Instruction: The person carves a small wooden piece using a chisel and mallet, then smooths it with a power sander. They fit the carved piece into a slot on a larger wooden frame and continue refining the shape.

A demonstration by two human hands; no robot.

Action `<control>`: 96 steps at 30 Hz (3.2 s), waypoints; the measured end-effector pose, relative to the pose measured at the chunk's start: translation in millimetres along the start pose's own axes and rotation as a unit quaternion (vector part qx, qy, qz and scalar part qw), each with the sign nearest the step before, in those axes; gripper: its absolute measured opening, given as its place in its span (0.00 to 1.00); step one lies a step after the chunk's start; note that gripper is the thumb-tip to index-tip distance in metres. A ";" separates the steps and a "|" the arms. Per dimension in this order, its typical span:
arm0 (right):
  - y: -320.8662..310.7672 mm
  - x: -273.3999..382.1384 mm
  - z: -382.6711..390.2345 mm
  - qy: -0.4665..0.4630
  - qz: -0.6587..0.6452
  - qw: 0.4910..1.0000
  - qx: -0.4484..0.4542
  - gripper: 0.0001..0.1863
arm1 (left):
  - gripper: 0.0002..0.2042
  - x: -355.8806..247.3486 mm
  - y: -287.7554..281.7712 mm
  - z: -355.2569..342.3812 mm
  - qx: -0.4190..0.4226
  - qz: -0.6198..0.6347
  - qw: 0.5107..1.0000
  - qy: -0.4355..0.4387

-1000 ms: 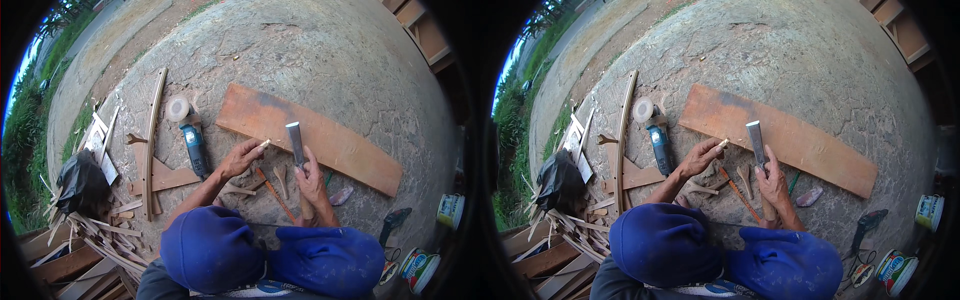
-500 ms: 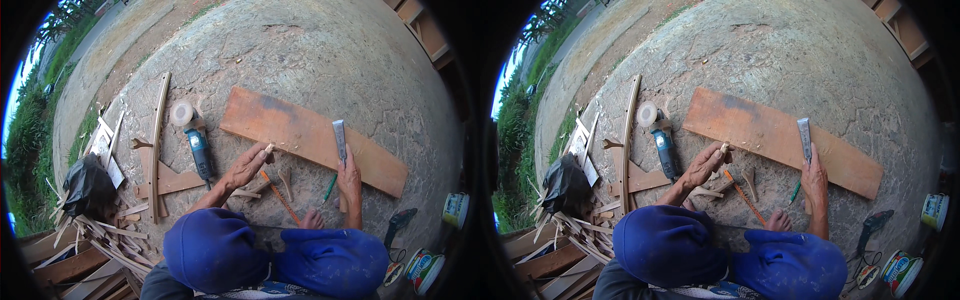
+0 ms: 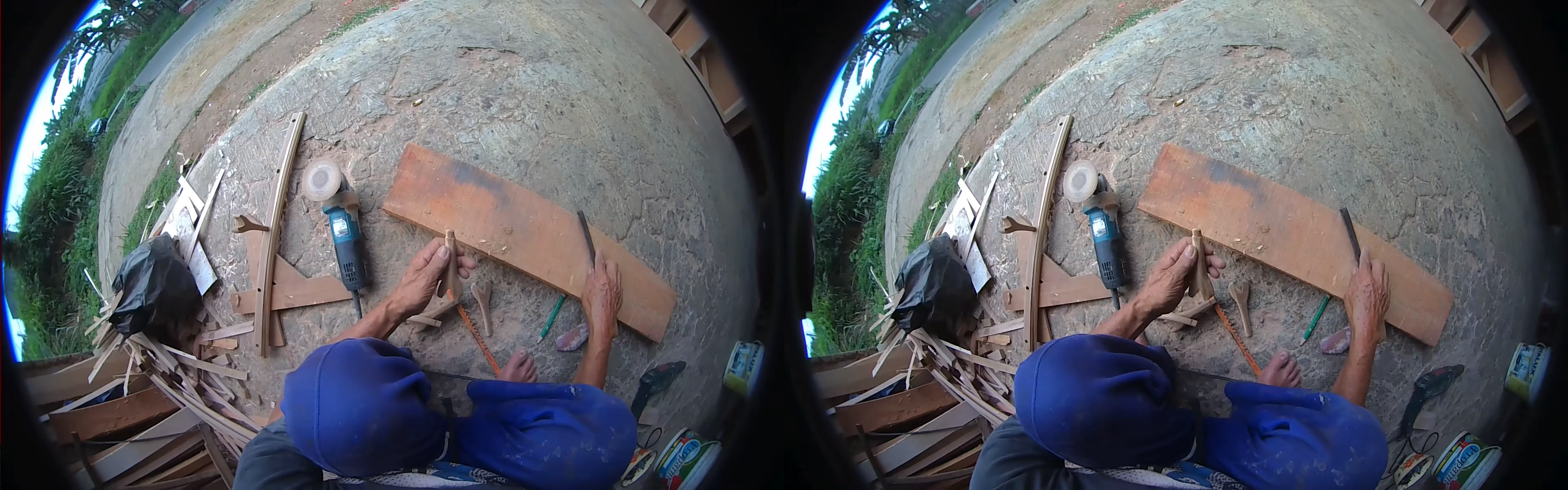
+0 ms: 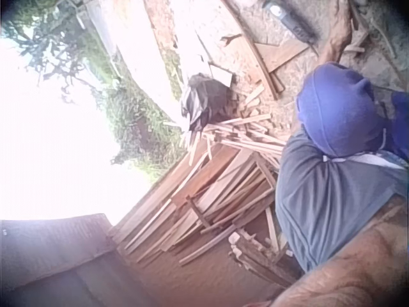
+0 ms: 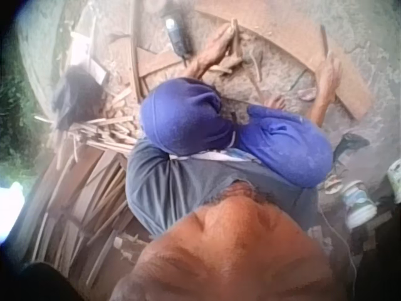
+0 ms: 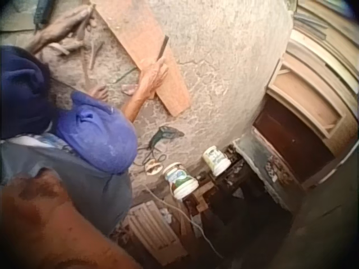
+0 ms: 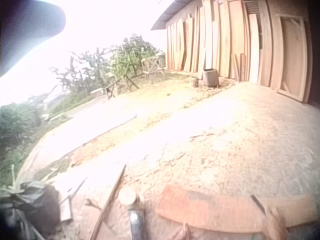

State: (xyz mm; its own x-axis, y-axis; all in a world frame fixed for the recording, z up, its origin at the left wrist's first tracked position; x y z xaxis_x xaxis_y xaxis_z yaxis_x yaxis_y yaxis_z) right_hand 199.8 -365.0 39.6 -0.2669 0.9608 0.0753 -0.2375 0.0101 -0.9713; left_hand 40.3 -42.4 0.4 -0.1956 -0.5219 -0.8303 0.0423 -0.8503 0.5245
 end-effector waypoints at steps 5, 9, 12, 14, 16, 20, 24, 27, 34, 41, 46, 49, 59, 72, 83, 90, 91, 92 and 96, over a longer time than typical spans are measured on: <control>-9.9 23.6 10.4 -0.021 0.058 0.993 -0.097 0.26 | 0.17 1.5 -9.7 7.4 -0.039 0.065 0.997 0.007; -21.6 70.3 26.2 -0.172 -0.058 0.969 -0.168 0.25 | 0.15 -41.8 -55.8 24.3 -0.117 -0.068 0.990 0.028; -2.2 126.4 30.0 -0.243 -0.338 0.909 0.031 0.26 | 0.14 -50.2 -26.3 27.6 -0.102 -0.066 0.991 0.048; -9.5 200.8 35.1 -0.296 -0.470 0.820 0.139 0.29 | 0.15 -46.1 7.7 17.7 -0.071 -0.076 0.993 0.051; -18.8 248.3 39.6 -0.370 -0.476 0.788 0.123 0.37 | 0.19 -47.3 27.0 5.8 -0.027 0.037 0.996 0.082; -26.0 296.7 11.9 -0.367 -0.406 0.815 0.189 0.38 | 0.19 -65.2 -4.5 11.8 -0.096 -0.022 0.989 0.107; -42.8 315.5 -12.0 -0.362 -0.371 0.818 0.250 0.31 | 0.22 -76.0 -53.0 53.2 -0.236 -0.205 0.941 0.134; -64.0 320.2 -23.8 -0.436 -0.301 0.827 0.189 0.22 | 0.28 -79.7 -87.4 130.0 -0.381 -0.530 0.756 0.047; -68.3 331.4 -43.9 -0.423 -0.147 0.864 0.230 0.19 | 0.51 -38.3 -145.5 133.4 -0.371 -0.478 0.783 -0.146; -61.2 375.3 -28.8 -0.378 -0.238 0.852 0.275 0.17 | 0.52 -42.9 -174.2 124.9 -0.373 -0.515 0.765 -0.101; -15.4 358.3 -26.7 -0.411 -0.139 0.852 0.295 0.24 | 0.49 -59.4 -179.5 125.9 -0.322 -0.501 0.795 -0.115; -2.9 345.0 -20.1 -0.392 -0.122 0.848 0.335 0.23 | 0.51 -63.7 -189.7 124.1 -0.288 -0.530 0.779 -0.168; 18.5 308.8 -24.5 -0.377 -0.163 0.842 0.350 0.19 | 0.28 -54.5 -188.1 212.6 -0.500 -0.445 0.741 0.054; 14.7 358.0 -23.7 -0.420 -0.147 0.853 0.273 0.18 | 0.18 -17.2 -140.4 218.9 -0.578 -0.513 0.635 -0.008; 33.2 499.7 50.8 -0.665 0.092 0.726 0.147 0.23 | 0.15 -6.2 -138.3 227.9 -0.587 -0.518 0.621 0.037; 88.2 527.4 33.6 -0.620 0.122 0.747 0.209 0.28 | 0.15 -3.3 -132.8 221.2 -0.563 -0.509 0.651 0.030; 90.1 528.2 37.6 -0.616 0.124 0.747 0.218 0.28 | 0.15 0.2 -132.8 225.4 -0.570 -0.508 0.646 0.018; 89.4 529.7 39.3 -0.612 0.119 0.753 0.212 0.26 | 0.15 -2.1 -132.9 224.4 -0.575 -0.508 0.641 0.012; 88.4 532.8 43.3 -0.597 0.115 0.768 0.201 0.20 | 0.16 -0.4 -123.6 219.8 -0.606 -0.474 0.638 -0.041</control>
State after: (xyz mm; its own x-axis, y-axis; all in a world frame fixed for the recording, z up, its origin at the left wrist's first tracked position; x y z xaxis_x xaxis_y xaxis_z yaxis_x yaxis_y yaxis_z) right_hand -3.9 135.8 3.6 -0.9542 -0.0174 0.2987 -0.2613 -0.4377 -0.8603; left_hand -180.3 77.8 -22.7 -0.7437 0.2281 -0.6284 0.5840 -0.2358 -0.7768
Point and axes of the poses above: each hand's wrist, its own z-axis away from the middle knuckle, its own y-axis out of the palm, x = y × z, the point moved 8 cm from there along -z, towards the middle knuckle, and after that the axes turned 10 degrees about x, right-handed, at the moved point
